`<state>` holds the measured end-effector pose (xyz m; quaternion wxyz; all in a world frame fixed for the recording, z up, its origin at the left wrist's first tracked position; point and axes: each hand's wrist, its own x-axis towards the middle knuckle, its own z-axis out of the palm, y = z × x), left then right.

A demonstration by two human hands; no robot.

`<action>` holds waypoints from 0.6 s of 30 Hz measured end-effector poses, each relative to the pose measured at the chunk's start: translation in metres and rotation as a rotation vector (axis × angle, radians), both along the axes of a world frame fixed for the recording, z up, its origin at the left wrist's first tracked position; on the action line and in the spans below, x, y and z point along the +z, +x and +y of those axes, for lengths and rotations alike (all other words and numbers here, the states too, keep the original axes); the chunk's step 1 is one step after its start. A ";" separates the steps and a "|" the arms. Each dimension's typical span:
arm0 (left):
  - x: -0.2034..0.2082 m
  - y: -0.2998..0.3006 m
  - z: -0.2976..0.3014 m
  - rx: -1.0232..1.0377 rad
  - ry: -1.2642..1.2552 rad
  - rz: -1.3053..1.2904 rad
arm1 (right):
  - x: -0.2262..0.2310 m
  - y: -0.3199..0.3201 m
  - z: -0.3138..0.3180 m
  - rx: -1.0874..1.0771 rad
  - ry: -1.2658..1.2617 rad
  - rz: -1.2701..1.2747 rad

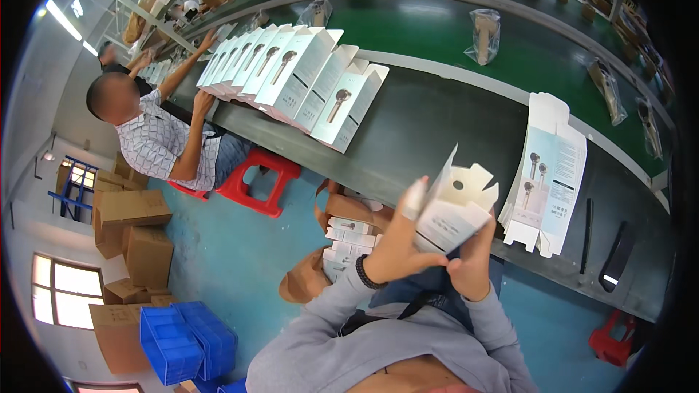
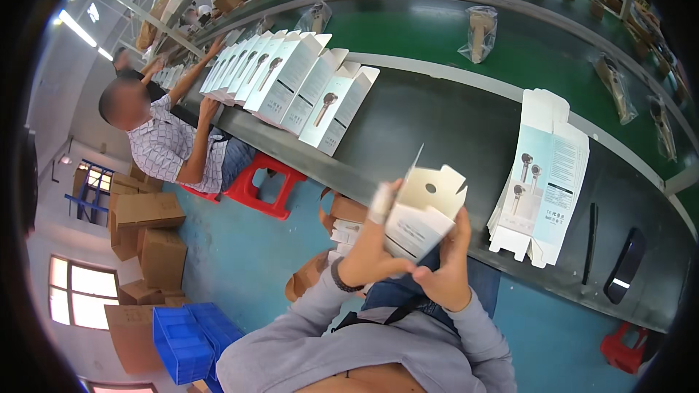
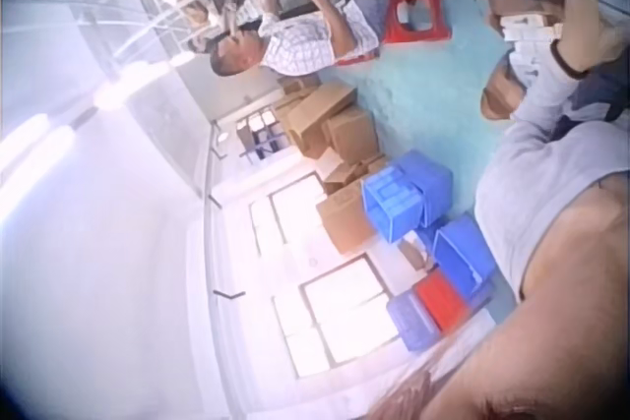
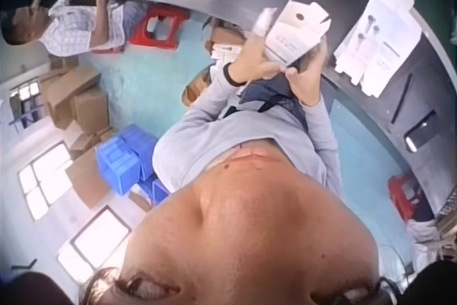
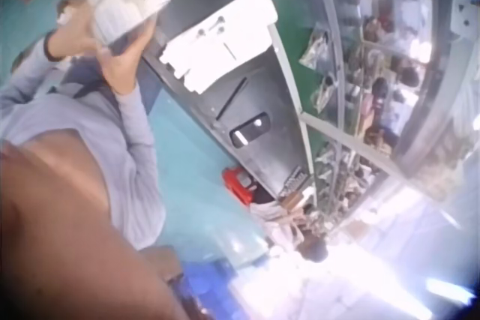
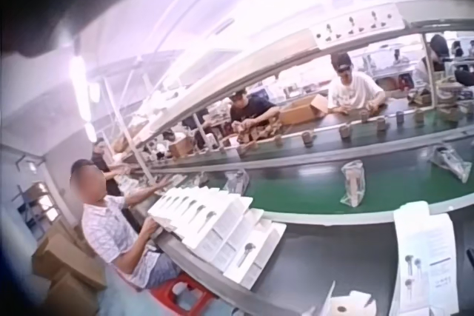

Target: Folding and assembling small white cardboard product boxes at an assembly line workbench.

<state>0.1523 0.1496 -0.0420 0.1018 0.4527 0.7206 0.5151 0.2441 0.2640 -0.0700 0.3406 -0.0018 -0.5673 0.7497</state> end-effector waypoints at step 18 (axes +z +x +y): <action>-0.004 0.016 0.005 -0.115 0.074 -0.077 | -0.012 0.005 0.006 -0.070 0.274 -0.036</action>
